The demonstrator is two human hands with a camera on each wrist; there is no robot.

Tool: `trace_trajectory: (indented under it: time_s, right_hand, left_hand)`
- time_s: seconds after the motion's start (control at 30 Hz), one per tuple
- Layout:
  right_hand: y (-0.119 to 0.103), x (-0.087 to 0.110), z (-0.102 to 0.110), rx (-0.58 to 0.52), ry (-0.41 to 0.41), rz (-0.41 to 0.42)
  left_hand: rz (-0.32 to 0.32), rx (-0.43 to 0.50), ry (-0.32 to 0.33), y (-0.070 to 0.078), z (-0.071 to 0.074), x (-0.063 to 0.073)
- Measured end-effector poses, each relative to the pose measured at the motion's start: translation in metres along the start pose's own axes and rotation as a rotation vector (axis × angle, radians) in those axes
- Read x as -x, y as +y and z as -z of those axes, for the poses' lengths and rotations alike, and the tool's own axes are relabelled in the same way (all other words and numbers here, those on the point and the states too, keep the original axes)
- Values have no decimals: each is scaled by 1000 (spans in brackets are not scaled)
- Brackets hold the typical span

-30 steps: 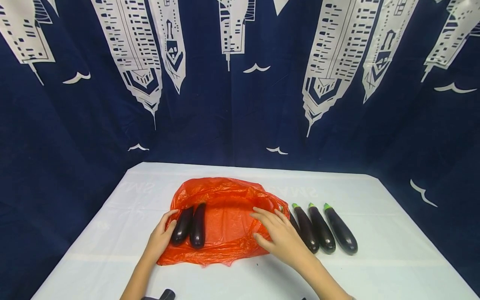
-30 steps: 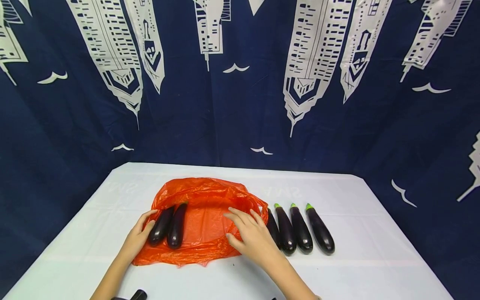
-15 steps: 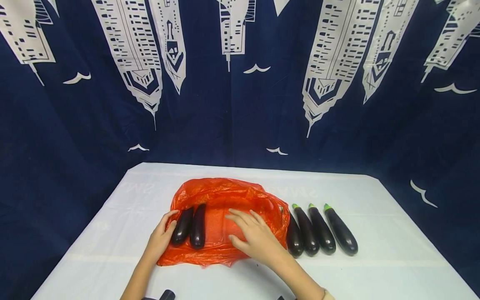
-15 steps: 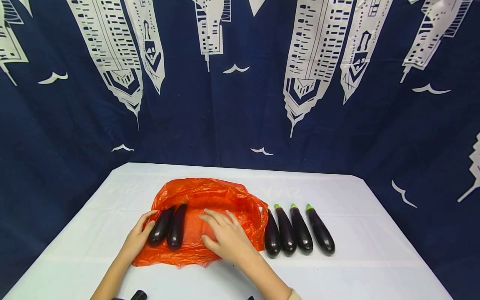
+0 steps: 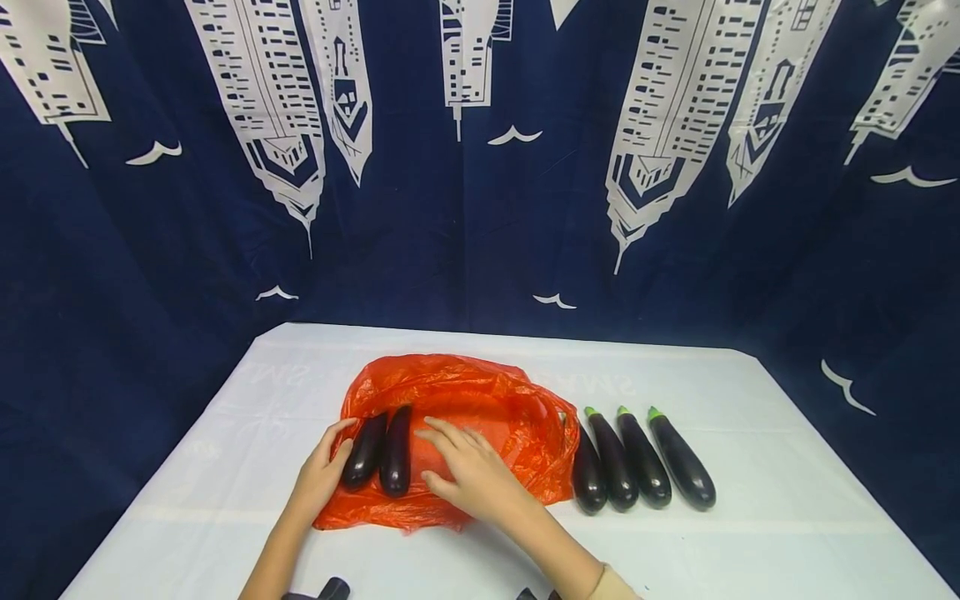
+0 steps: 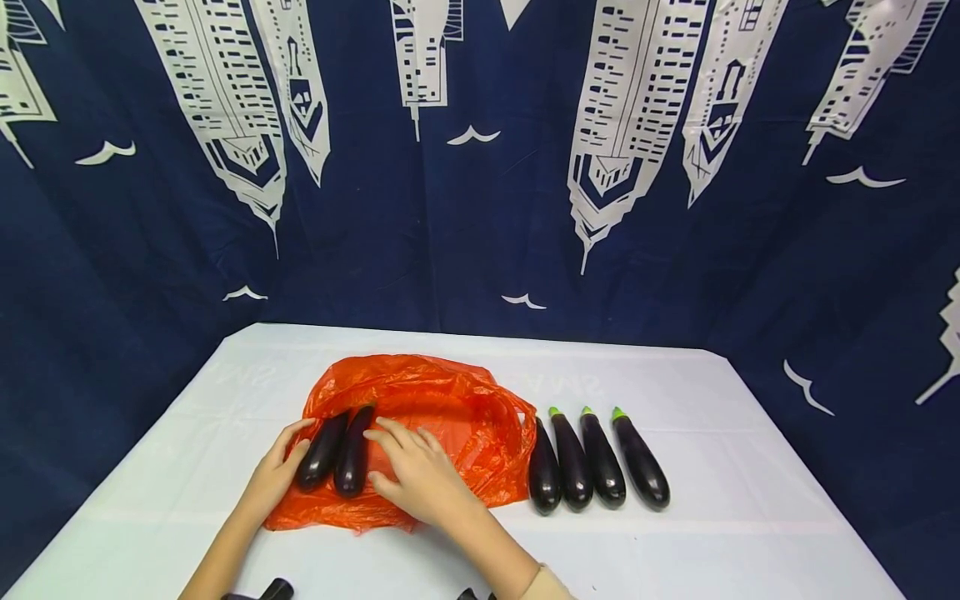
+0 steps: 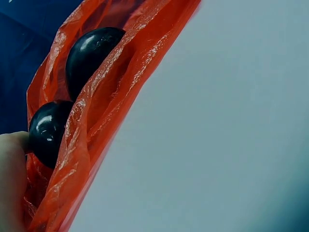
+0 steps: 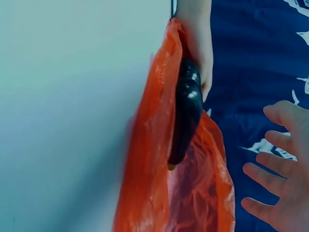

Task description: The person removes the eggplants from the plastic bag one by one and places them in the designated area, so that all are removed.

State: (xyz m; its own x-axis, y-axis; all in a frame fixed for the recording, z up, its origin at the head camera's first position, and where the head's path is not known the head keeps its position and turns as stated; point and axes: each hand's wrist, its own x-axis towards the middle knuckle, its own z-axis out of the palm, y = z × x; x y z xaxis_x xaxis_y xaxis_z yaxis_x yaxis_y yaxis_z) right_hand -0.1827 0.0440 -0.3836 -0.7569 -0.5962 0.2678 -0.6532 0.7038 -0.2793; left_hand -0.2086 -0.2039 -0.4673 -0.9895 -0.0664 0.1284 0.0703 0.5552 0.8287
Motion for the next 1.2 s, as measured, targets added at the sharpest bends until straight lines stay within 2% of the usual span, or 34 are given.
trace_trajectory:
  time_s: [0.43,0.8,1.2]
  right_hand:
    - [-10,-22,-22,-41,-79,-43]
    - [-13,-31,-42,-70,-144,-91]
    - [-14,-33,-54,-64,-171,-82]
  left_hand:
    - [0,-4,-2,0,1,-1]
    - [-4,7,8,-1,-1,1]
    - [-2,-3,5,0,-1,1]
